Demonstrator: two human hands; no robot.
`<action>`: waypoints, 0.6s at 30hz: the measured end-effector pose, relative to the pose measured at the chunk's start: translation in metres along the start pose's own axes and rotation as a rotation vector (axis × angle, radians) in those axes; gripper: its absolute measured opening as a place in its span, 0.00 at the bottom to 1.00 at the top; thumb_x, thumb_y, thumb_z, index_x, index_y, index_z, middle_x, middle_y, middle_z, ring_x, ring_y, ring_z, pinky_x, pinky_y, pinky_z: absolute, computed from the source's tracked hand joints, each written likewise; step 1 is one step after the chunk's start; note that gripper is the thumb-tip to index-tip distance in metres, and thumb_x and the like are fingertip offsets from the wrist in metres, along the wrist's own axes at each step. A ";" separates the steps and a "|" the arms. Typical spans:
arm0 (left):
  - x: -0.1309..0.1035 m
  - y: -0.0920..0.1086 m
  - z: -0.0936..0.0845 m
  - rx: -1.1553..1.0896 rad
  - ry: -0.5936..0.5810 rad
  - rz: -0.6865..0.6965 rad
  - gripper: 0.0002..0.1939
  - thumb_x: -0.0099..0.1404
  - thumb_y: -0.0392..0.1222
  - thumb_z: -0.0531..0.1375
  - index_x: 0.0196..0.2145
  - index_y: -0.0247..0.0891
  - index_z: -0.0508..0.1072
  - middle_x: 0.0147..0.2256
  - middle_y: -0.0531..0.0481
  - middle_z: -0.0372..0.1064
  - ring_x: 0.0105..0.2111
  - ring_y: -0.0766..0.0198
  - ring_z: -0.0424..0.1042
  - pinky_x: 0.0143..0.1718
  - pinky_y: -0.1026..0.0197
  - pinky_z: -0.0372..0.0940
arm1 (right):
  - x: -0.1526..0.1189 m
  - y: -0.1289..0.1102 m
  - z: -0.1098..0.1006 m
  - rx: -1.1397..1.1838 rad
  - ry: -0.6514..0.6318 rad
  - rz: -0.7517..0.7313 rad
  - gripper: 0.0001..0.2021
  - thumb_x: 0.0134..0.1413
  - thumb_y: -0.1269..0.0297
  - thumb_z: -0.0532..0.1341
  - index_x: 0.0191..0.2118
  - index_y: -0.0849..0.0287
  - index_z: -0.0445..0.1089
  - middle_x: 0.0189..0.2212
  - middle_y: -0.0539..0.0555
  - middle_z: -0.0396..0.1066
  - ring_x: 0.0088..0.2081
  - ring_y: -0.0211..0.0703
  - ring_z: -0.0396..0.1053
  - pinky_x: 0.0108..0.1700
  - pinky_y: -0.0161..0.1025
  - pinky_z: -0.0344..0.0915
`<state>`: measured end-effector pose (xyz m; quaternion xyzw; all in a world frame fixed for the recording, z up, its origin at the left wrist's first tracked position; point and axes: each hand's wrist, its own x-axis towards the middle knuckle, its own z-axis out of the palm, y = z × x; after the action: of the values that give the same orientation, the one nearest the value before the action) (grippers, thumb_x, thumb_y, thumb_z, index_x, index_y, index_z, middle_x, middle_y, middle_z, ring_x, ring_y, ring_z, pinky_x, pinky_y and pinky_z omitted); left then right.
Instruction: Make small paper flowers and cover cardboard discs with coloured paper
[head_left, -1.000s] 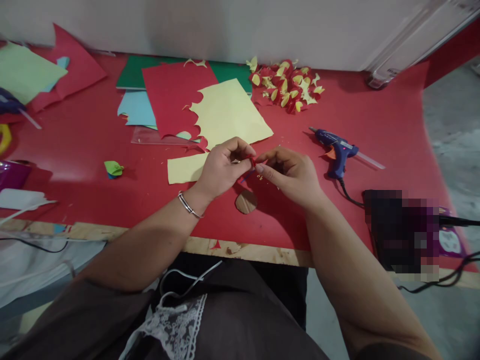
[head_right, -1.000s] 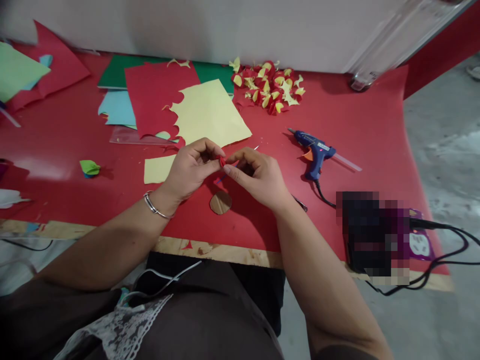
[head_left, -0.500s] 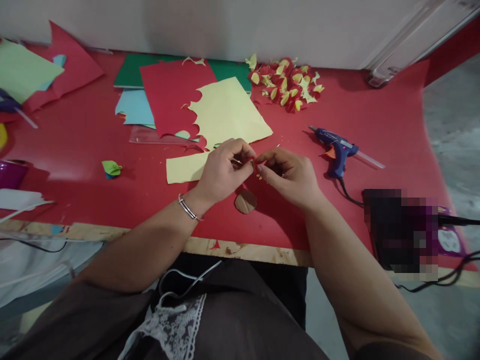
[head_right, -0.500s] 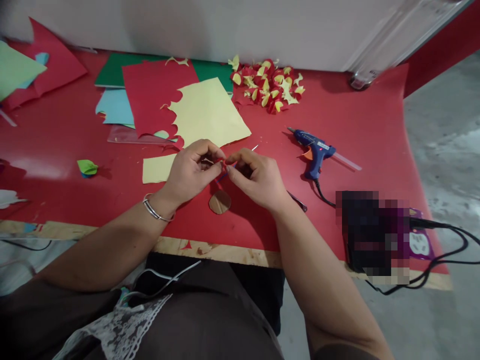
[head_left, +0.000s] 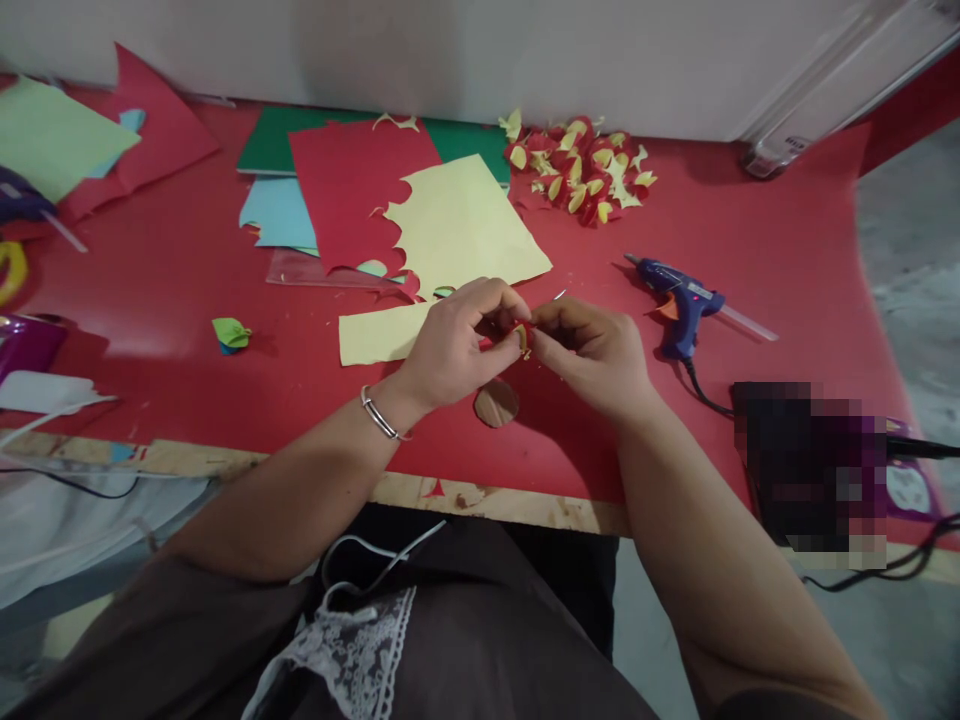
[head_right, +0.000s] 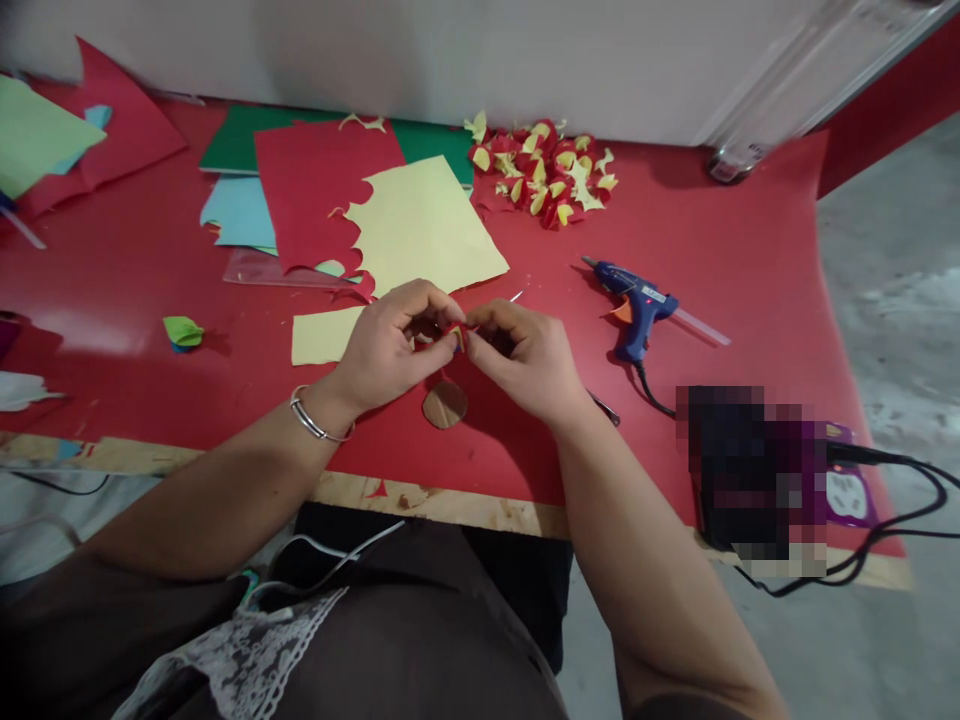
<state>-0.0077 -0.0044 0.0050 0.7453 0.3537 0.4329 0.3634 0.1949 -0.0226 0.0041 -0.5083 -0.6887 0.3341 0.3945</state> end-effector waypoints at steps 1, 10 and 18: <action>0.000 -0.001 -0.002 -0.076 -0.026 -0.031 0.06 0.65 0.32 0.65 0.39 0.41 0.74 0.36 0.50 0.74 0.35 0.64 0.74 0.38 0.59 0.70 | 0.000 -0.001 0.000 0.010 0.008 -0.003 0.14 0.62 0.51 0.69 0.37 0.58 0.79 0.28 0.51 0.76 0.26 0.37 0.62 0.30 0.38 0.58; 0.007 -0.014 -0.019 -0.411 -0.159 -0.204 0.15 0.65 0.49 0.75 0.41 0.39 0.79 0.37 0.48 0.79 0.37 0.64 0.77 0.40 0.61 0.74 | -0.001 -0.004 -0.001 0.024 0.011 -0.002 0.12 0.63 0.54 0.68 0.36 0.57 0.80 0.26 0.51 0.76 0.26 0.38 0.63 0.29 0.38 0.57; 0.009 -0.011 -0.022 -0.478 -0.181 -0.236 0.19 0.62 0.55 0.77 0.41 0.39 0.81 0.37 0.46 0.80 0.35 0.65 0.78 0.39 0.61 0.74 | -0.001 -0.007 -0.004 0.056 -0.010 -0.010 0.11 0.63 0.55 0.68 0.37 0.58 0.81 0.28 0.52 0.77 0.27 0.38 0.66 0.30 0.39 0.59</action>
<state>-0.0270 0.0137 0.0069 0.6278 0.2920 0.3906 0.6067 0.1959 -0.0253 0.0116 -0.4920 -0.6836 0.3538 0.4068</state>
